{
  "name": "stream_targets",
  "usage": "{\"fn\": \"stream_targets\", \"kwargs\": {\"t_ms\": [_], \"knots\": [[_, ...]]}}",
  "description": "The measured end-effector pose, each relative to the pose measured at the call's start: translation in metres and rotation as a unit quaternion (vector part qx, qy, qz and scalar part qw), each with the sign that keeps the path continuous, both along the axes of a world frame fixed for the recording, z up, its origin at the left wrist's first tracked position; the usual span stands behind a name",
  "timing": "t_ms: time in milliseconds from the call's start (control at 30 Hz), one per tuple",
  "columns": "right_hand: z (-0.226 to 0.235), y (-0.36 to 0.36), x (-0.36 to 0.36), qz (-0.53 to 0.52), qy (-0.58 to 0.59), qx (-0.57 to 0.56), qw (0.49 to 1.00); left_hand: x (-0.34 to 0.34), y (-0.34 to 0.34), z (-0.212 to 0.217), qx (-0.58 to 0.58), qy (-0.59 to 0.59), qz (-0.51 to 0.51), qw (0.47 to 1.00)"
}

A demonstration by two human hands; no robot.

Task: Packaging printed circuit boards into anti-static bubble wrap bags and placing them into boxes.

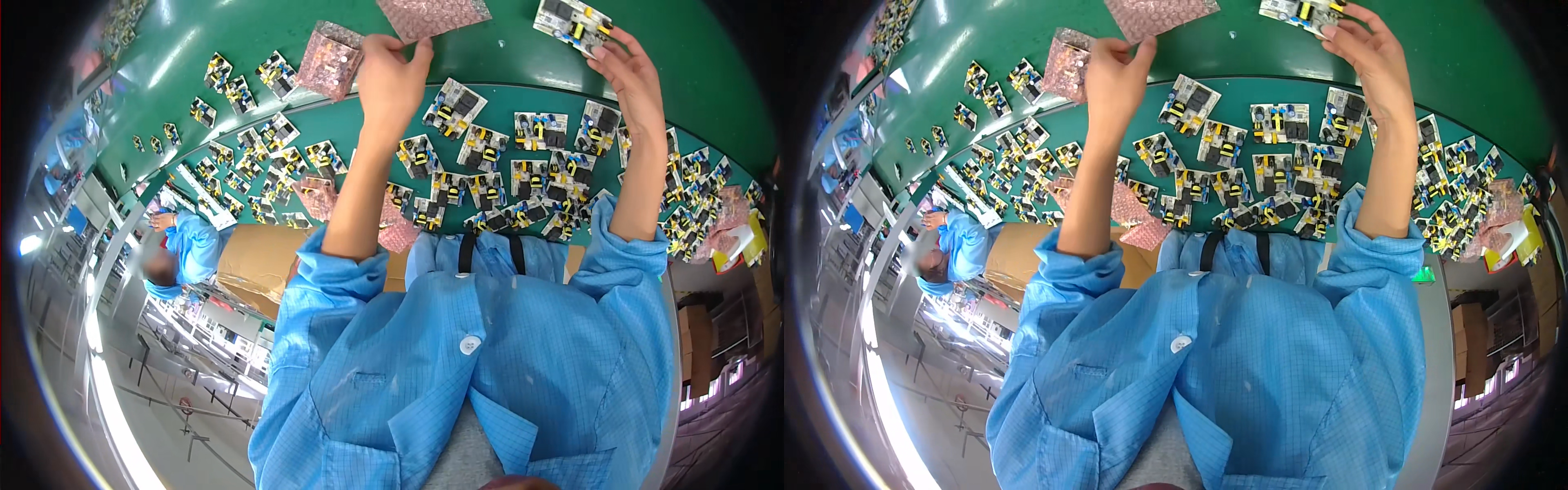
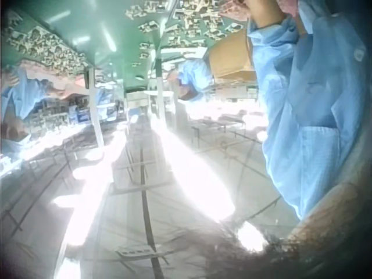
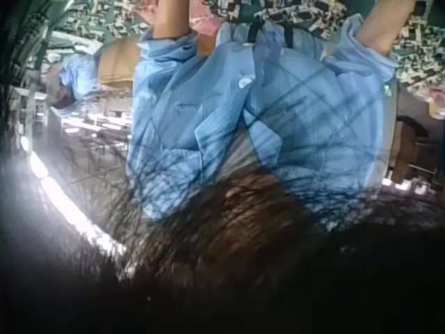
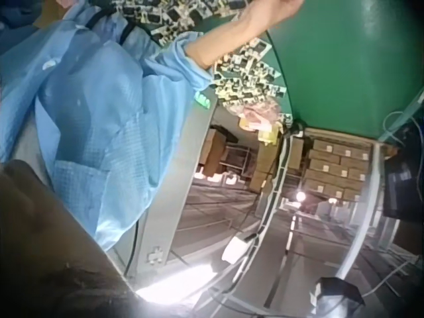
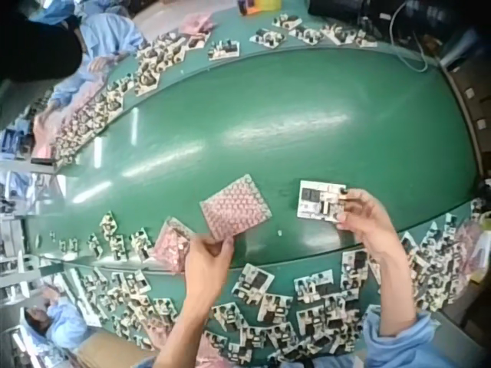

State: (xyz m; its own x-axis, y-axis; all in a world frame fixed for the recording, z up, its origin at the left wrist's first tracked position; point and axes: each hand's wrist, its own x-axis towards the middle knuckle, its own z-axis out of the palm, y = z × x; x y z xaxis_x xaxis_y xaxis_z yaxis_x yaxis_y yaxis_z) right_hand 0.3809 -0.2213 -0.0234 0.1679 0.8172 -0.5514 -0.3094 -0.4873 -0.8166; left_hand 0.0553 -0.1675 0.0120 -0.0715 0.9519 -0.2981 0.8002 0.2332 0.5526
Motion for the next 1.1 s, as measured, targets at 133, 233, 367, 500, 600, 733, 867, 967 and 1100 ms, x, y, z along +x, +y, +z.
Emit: {"fn": "stream_targets", "kwargs": {"t_ms": [133,233,367,500,600,733,867,967,1100], "knots": [[0.001,0.028,-0.015,0.055,-0.068,0.031,0.996,0.01,0.027,-0.012,0.273,-0.046,-0.14,0.951],[0.034,0.061,-0.04,0.076,-0.017,0.062,0.995,0.042,0.05,-0.015,0.184,-0.092,-0.162,0.965],[-0.015,0.087,-0.06,0.044,0.482,0.382,0.788,0.054,0.058,-0.032,0.212,0.002,-0.192,0.958],[0.034,0.096,-0.038,0.225,-0.081,0.037,0.97,0.053,0.057,-0.036,0.196,-0.068,-0.173,0.963],[0.03,0.102,-0.036,0.224,-0.075,0.043,0.971,0.048,0.055,-0.035,0.173,-0.177,-0.134,0.96],[0.03,0.107,-0.038,0.243,-0.036,0.02,0.969,0.042,0.054,-0.038,0.245,-0.255,-0.162,0.921],[0.037,0.107,-0.046,0.209,-0.063,-0.043,0.975,0.044,0.044,-0.028,0.235,-0.246,-0.139,0.93],[0.035,0.085,-0.061,0.133,-0.036,-0.001,0.991,0.048,0.044,-0.022,0.28,-0.215,-0.176,0.919],[0.055,0.056,-0.081,0.197,-0.094,0.047,0.975,0.036,0.034,0.01,0.256,-0.205,-0.164,0.93]]}}
